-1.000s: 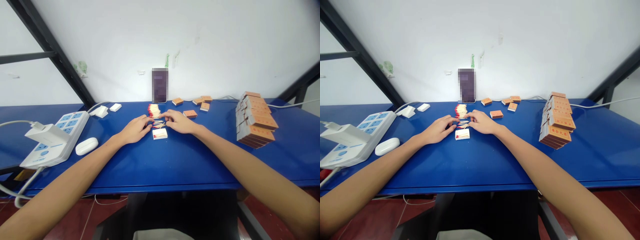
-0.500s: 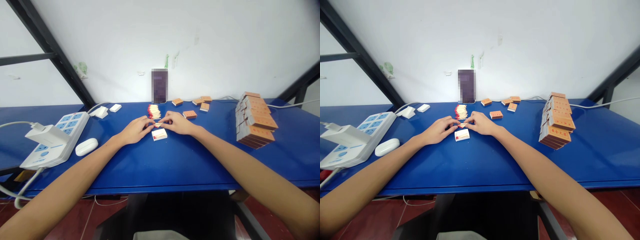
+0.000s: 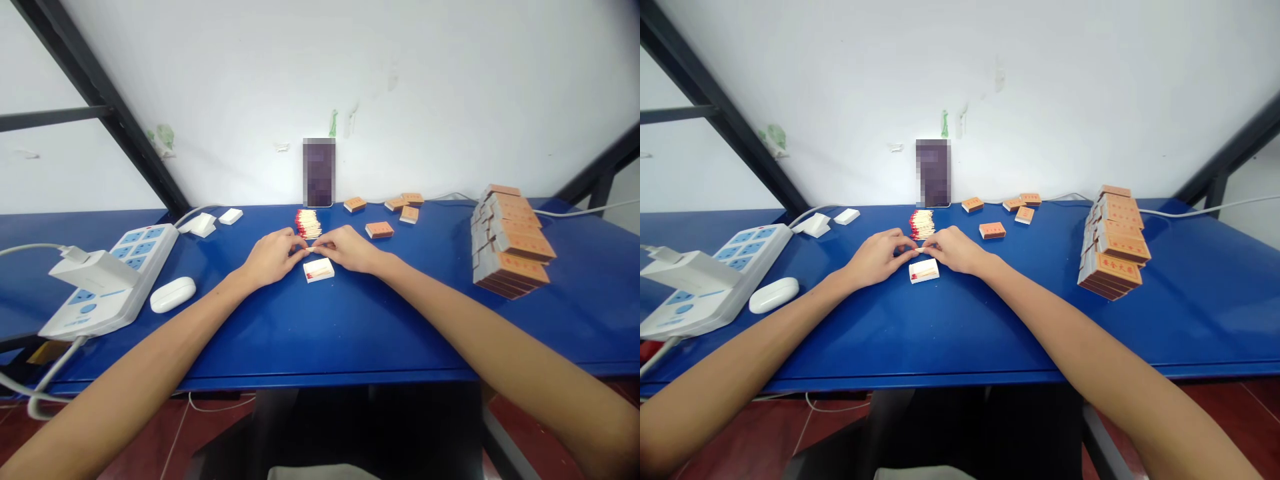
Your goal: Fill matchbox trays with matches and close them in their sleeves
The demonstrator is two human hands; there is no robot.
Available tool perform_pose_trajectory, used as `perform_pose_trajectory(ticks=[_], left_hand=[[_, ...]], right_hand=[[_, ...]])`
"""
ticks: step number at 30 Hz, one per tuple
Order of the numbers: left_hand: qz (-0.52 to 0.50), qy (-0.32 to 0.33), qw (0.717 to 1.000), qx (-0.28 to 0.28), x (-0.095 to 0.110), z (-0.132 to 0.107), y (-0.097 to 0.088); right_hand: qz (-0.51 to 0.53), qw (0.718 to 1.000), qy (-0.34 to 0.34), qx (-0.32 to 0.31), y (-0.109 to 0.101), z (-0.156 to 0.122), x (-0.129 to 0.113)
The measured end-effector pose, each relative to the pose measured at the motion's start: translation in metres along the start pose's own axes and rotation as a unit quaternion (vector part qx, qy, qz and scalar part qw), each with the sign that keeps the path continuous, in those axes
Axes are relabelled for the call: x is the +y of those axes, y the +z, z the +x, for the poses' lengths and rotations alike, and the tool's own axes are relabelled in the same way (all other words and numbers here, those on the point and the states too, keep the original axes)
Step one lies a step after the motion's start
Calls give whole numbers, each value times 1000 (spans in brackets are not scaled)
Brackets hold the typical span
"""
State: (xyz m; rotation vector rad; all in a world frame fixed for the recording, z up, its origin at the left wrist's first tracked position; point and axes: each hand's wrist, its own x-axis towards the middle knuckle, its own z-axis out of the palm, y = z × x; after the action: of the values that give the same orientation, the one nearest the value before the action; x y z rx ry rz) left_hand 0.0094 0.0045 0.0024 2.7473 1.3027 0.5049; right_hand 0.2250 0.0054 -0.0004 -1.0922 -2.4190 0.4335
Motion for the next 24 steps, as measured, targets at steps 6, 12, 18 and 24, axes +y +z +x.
perform_pose_trajectory(ticks=[6, 12, 18, 24], left_hand=[[-9, 12, 1000, 4, -1, 0, 5], [-25, -9, 1000, 1, -1, 0, 7], [3, 6, 1000, -18, 1, -1, 6], [-6, 28, 1000, 1, 4, -5, -2]], right_hand=[[-44, 998, -38, 16, 3, 1, 5], [-86, 996, -14, 1, 2, -1, 2], [-94, 996, -6, 2, 3, 0, 3], [-80, 996, -17, 20, -5, -5, -2]])
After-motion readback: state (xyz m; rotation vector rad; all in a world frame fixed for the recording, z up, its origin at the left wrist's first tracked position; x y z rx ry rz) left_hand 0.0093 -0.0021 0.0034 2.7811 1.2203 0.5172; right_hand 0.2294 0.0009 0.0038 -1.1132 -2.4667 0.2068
